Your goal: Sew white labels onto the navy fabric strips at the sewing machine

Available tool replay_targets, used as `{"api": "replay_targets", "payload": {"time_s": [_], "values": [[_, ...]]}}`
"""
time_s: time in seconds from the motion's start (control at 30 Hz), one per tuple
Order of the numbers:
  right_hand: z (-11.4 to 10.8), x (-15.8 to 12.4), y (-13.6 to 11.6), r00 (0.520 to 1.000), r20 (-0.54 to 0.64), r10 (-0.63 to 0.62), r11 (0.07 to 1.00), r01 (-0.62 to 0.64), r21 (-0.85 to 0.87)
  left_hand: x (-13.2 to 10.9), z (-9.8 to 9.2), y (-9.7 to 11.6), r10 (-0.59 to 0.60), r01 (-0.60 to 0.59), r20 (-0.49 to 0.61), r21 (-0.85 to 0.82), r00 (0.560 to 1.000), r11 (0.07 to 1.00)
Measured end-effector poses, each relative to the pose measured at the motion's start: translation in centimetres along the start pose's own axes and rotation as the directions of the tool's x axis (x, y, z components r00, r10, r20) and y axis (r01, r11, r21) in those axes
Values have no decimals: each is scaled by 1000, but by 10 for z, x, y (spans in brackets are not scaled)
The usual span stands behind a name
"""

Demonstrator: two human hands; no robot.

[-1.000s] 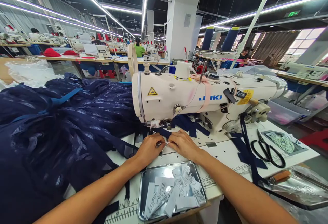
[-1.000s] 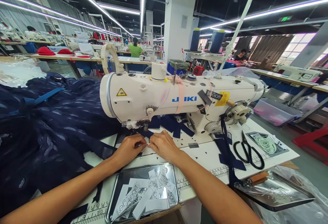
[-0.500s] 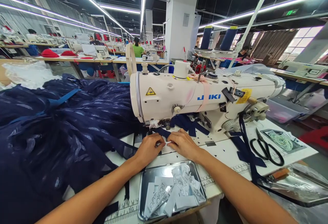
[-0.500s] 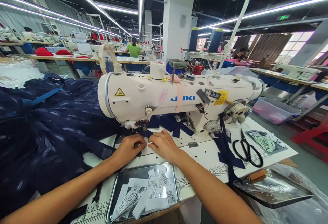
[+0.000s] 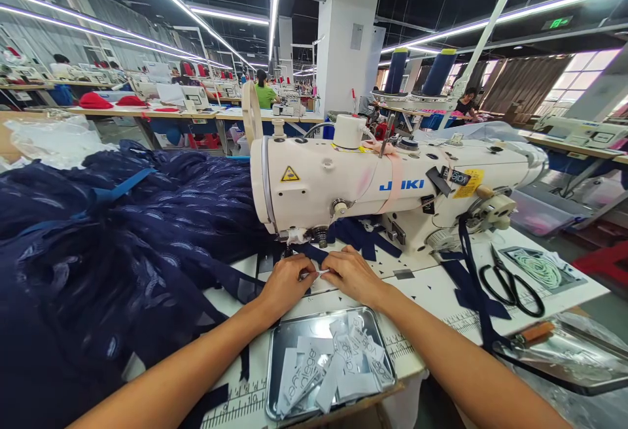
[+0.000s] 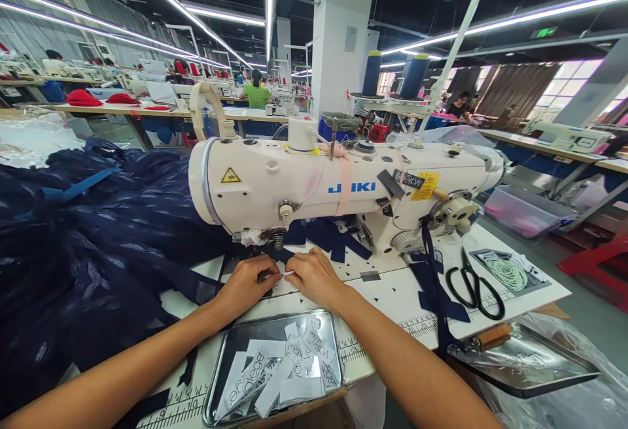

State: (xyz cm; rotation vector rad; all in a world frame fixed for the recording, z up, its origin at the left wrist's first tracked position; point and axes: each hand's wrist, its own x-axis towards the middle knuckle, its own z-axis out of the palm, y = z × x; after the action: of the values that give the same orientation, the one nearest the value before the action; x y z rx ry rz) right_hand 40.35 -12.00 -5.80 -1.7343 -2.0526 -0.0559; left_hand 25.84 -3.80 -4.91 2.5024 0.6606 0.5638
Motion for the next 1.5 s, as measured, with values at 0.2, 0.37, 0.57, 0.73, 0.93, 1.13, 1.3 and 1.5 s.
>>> {"api": "replay_targets", "payload": {"time_s": [0.2,0.37,0.57,0.73,0.93,1.13,1.3,1.5], "values": [[-7,-1,-2,1000,30,8,999,-9,35,-1,0,1,-4,4,-7,1,1000,1000],[-6,-3,-1,999,28,29,999,-30,27,-1,1,-1,-1,1,3,1,1000,1000],[-4,-4,1,995,37,88,996,-86,-39,-1,2,-2,2,-2,-7,4,1000,1000],[-10,-6,5,998,41,37,999,-36,-26,-1,1,-1,-15,15,-12,-4,1000,1000],[-9,-6,5,996,69,-55,998,55,-7,-1,0,-2,-4,4,-8,-10,1000,1000],[-8,-5,1,997,38,66,998,-66,-22,-1,0,-2,15,-15,11,-8,1000,1000],[-10,-3,0,998,47,32,999,-31,-29,-1,0,-1,26,-26,23,5,999,1000],[-7,-1,3,999,51,14,999,-11,-50,0,0,-1,33,-33,41,9,999,999]]}}
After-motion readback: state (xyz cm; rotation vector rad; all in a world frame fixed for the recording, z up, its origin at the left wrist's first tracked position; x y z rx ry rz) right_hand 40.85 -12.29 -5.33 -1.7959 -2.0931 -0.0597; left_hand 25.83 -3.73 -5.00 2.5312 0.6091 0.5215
